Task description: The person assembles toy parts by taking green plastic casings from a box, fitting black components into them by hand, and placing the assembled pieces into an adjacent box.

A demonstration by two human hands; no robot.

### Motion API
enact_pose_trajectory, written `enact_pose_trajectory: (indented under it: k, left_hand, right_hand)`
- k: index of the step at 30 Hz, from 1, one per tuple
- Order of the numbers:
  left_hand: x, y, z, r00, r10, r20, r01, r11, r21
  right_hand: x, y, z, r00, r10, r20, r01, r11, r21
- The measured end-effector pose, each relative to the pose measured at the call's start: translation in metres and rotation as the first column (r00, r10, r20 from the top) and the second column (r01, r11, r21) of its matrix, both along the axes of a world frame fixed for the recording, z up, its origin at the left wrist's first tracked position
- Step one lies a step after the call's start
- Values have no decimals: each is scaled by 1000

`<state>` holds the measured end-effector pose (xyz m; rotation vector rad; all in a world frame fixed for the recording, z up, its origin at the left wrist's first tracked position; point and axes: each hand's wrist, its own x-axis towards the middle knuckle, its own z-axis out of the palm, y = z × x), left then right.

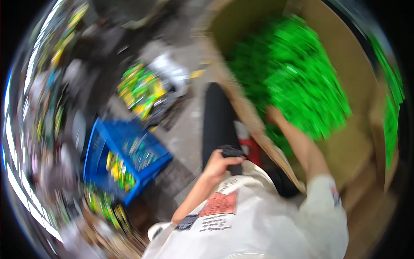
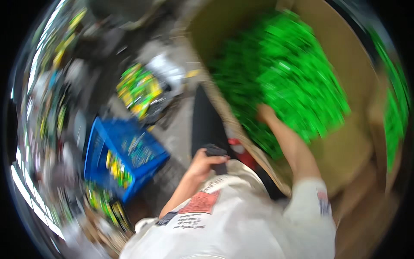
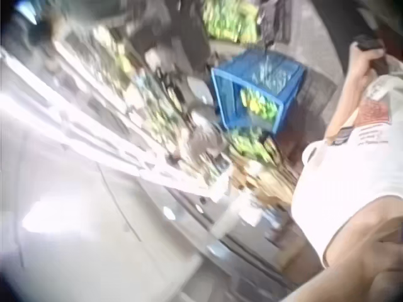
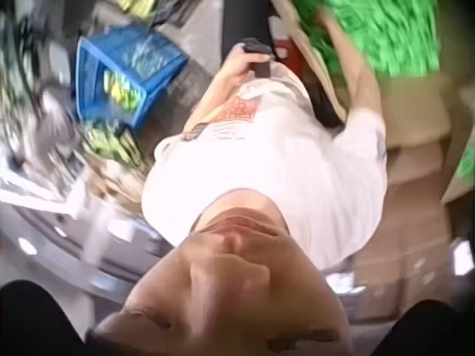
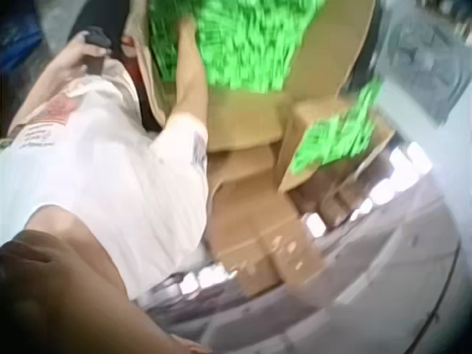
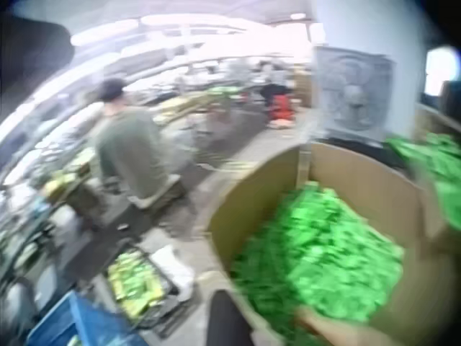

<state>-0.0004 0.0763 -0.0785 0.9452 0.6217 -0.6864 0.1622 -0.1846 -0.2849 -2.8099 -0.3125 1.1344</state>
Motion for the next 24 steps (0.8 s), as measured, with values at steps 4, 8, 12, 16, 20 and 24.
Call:
enact_pose_trajectory:
  k: [4, 8, 12, 16, 20, 24]
  left_hand:
    - [-9, 5, -11, 988, 142, -62, -149, 982, -116]
    - [-13, 2, -16, 988, 147, -35, -150, 986, -77]
    - [-14, -4, -20, 985, 172, 30, -171, 985, -32]
    - [1, -2, 1, 987, 124, 101, -115, 989, -94]
    - [8, 3, 35, 969, 169, 178, -139, 975, -172]
    - [4, -6, 80, 942, 198, 269, -123, 955, -271]
  right_hand:
    - [-36, -29, -98, 902, -321, 290, 278, 944, 178]
    - [5, -99, -151, 882, -459, 106, 321, 751, 578]
    - [43, -39, 27, 955, -288, 67, 198, 792, 578]
    - [68, -49, 159, 826, -279, 489, -113, 768, 630]
    - [20, -24, 310, 749, -274, 603, -252, 725, 641]
    - [-66, 3, 362, 741, -160, 652, -363, 722, 589]
